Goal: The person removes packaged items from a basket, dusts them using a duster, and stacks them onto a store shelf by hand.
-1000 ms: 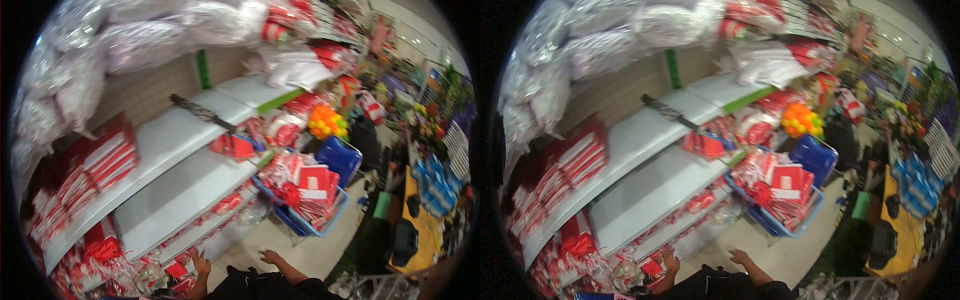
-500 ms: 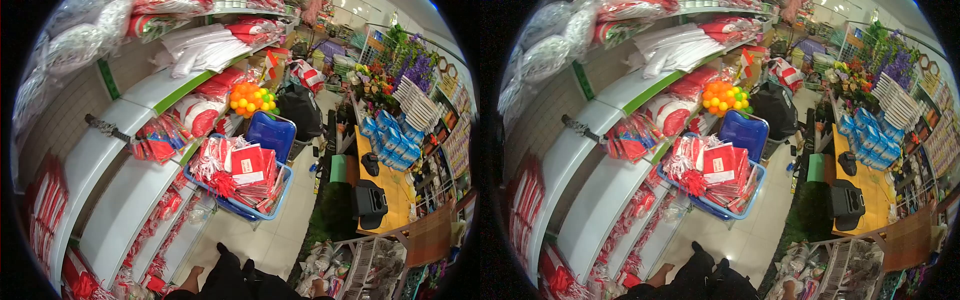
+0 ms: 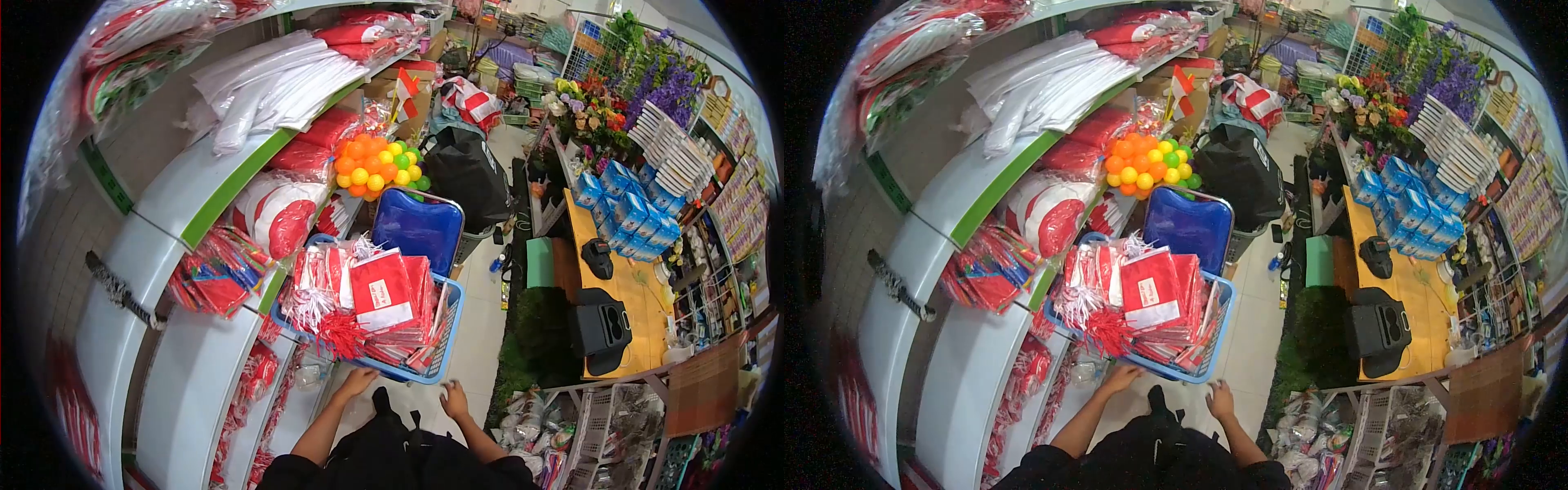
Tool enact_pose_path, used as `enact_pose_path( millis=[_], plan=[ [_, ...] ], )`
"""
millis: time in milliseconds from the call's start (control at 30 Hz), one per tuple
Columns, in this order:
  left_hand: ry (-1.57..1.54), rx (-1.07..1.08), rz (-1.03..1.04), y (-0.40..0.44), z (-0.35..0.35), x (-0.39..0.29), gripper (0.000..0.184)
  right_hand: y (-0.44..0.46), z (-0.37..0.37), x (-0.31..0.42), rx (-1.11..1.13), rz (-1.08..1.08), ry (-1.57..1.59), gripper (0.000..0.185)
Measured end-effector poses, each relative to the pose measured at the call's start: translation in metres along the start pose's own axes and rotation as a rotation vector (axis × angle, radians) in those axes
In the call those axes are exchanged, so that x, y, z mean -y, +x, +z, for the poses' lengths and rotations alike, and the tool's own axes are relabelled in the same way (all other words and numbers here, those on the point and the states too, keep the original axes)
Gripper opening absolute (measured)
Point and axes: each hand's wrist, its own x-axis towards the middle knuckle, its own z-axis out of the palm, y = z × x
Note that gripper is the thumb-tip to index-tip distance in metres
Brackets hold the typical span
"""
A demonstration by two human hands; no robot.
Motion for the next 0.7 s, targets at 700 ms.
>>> enact_pose_path(
  millis=[700],
  plan=[
    [0.576,-0.244,0.385,0.118,-0.019,-0.031,0.034,0.18,-0.037,0.086,0.196,-0.164,0.177,0.071]
  ],
)
